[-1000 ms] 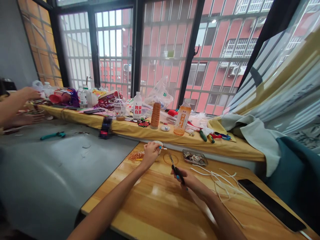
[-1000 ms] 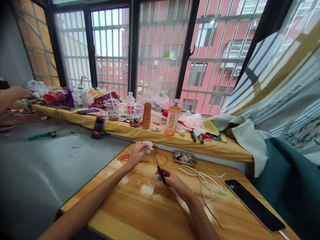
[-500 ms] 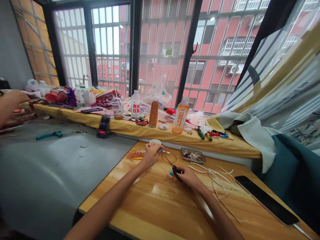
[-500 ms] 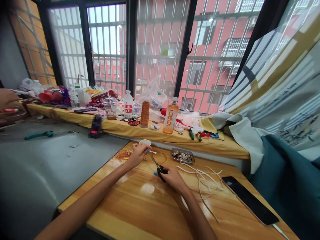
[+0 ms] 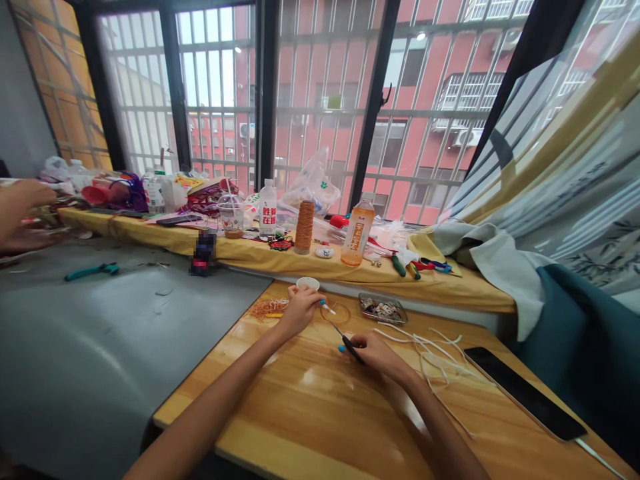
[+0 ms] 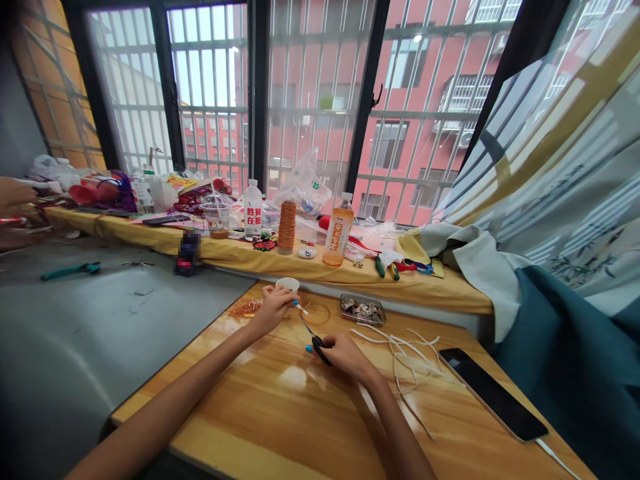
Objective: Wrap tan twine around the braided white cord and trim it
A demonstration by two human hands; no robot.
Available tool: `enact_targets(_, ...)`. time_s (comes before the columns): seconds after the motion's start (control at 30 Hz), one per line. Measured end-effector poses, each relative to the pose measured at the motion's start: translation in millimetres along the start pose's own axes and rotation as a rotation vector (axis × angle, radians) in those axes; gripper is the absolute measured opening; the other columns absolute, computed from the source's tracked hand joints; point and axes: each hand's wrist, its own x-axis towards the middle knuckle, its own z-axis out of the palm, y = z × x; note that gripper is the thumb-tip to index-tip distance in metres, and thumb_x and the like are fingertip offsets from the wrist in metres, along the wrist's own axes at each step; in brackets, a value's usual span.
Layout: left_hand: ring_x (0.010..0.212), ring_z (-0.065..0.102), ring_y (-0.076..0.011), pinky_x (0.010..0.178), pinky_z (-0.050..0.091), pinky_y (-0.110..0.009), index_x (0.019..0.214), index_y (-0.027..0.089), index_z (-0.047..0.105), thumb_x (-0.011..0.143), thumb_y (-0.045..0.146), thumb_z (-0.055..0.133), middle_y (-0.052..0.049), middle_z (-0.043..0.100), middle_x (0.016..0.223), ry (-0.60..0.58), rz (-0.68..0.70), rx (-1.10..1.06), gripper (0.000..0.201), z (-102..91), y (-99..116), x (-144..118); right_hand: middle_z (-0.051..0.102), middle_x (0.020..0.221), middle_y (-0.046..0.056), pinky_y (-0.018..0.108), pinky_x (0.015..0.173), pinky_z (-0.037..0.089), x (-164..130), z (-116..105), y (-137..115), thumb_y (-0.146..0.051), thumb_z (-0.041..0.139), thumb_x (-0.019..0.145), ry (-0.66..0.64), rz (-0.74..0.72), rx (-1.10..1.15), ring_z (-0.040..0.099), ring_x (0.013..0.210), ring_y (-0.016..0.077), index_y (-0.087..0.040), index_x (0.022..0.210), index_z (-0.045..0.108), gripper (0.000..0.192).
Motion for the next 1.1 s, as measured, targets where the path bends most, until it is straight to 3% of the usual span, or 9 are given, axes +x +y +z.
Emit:
enact_targets(0.33,0.083,0.047,-0.015,0.075,0.019,-0.034,0.081,0.021,0.061,0.08,0.014,0.043,0.0,0.062,0.08,-0.078,0.008,0.001,0.019,3.6,1,-1,0.039,0.048,-0.004,0.02,0.045,0.023,2,0,6,-0.055,0.047,0.065,0.038,-0.05,-0.046,0.03,0.047,0.0071,-0.014,0.054,0.054,0.043)
enact_targets(0.77,0.086,0.046,-0.0163,0.075,0.02,-0.034,0.082,0.021,0.061,0.08,0.013,0.041,-0.001,0.062,0.082,-0.101,-0.014,0.03,0.021,6.9,-2,-1,0.033,0.045,-0.005,0.02,0.043,0.018,-4,-5,-3,-0.042,0.05,0.065,0.024,-0.111,-0.035,0.027,0.045,0.0061,-0.013,0.05,0.054,0.033)
enact_targets(0.93,0.086,0.045,-0.0173,0.074,0.02,-0.034,0.081,0.022,0.061,0.079,0.014,0.04,-0.002,0.061,0.082,-0.047,-0.093,0.069,0.022,5.5,-4,0,0.042,0.046,-0.003,0.02,0.04,0.021,-7,-11,-4,-0.053,0.046,0.067,-0.009,0.028,0.068,0.032,0.041,0.006,-0.014,0.053,0.049,0.041)
enact_targets(1.1,0.084,0.045,-0.0158,0.075,0.02,-0.033,0.083,0.022,0.061,0.08,0.015,0.041,0.0,0.06,0.08,-0.025,-0.019,0.067,0.021,4.8,-3,-2,0.041,0.045,-0.004,0.019,0.04,0.021,-5,-8,1,-0.057,0.044,0.067,-0.005,0.048,0.04,0.032,0.041,0.0059,-0.015,0.052,0.047,0.045)
